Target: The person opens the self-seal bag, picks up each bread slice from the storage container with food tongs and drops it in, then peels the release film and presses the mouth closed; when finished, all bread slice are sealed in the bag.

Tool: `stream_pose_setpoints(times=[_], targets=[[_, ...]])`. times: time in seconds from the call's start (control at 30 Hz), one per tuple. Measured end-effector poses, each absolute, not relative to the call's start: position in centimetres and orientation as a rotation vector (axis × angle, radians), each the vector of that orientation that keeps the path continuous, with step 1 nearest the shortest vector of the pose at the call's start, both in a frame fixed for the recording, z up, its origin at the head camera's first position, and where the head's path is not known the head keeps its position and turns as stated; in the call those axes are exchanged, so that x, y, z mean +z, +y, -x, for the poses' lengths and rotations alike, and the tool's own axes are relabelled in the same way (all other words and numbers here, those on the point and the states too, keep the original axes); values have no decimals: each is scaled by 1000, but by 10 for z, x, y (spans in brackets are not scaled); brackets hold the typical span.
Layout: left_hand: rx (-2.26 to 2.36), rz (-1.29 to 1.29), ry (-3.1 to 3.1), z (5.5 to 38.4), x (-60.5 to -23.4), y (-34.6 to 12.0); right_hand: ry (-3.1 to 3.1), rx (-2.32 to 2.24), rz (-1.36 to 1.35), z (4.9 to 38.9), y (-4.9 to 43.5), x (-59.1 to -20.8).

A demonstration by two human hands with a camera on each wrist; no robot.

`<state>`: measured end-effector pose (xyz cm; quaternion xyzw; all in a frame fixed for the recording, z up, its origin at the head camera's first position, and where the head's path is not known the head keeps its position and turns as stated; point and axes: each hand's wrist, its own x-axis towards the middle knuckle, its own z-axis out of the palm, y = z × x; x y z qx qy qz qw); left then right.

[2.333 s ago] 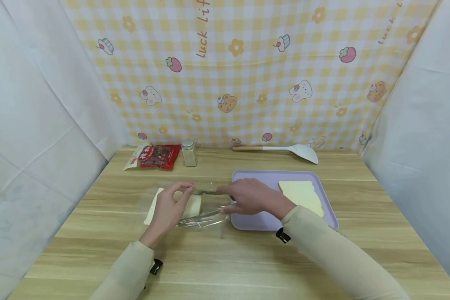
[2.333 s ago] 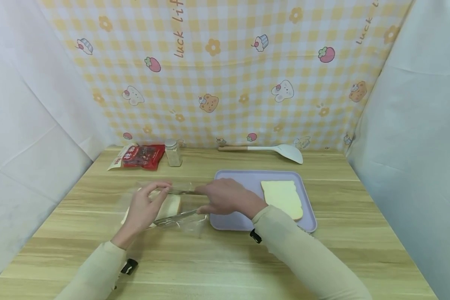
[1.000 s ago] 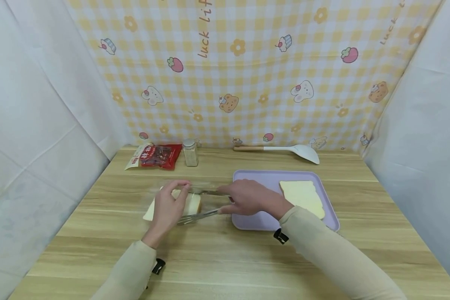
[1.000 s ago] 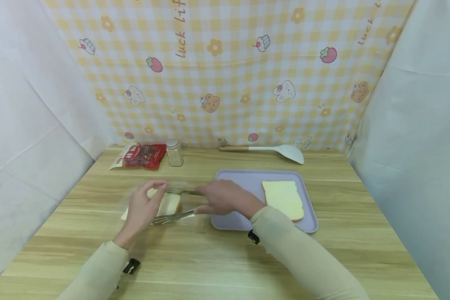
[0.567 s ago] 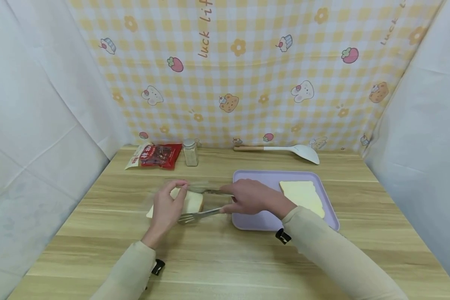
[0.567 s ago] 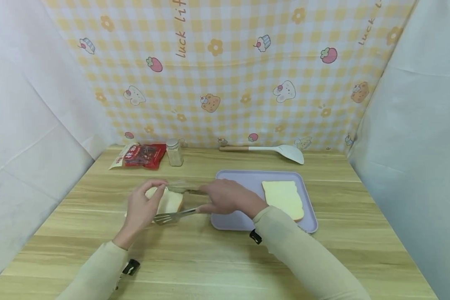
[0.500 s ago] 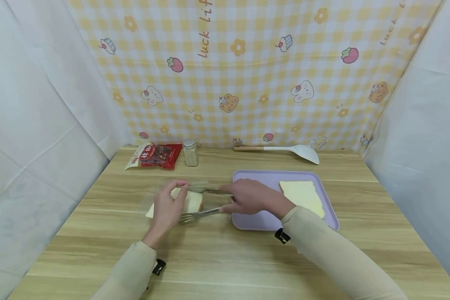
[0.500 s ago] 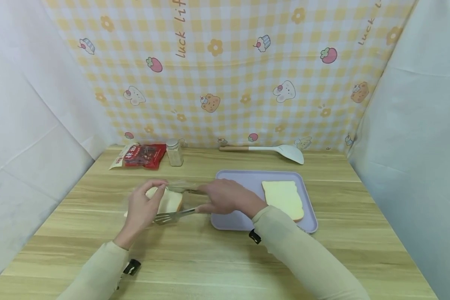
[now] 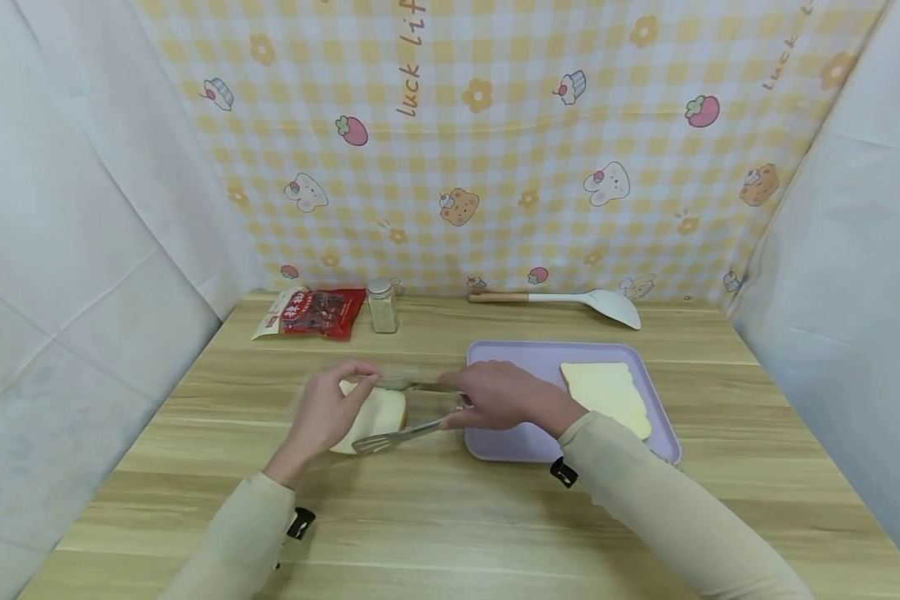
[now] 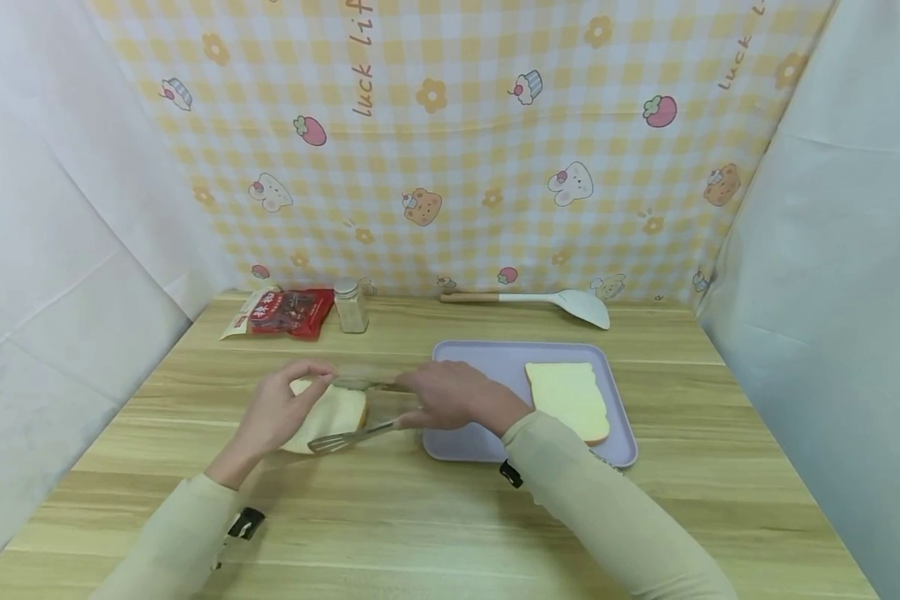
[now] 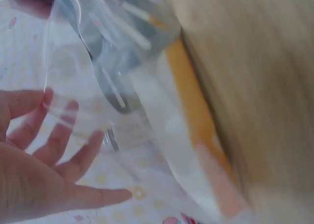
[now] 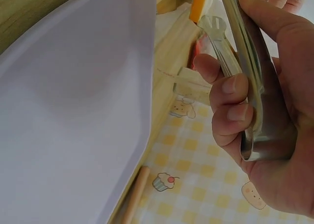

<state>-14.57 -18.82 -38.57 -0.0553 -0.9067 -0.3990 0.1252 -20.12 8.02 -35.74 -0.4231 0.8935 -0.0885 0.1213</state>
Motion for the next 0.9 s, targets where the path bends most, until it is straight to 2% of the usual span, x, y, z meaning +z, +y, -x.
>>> stream_pose_setpoints(times=[0.4, 0.9], targets=[[-1228, 554, -2838, 160, -376, -221, 2582, -301, 1293, 202, 87, -360], [-1505, 452, -2730, 163, -400, -220, 2583, -316, 1297, 202, 87, -359]])
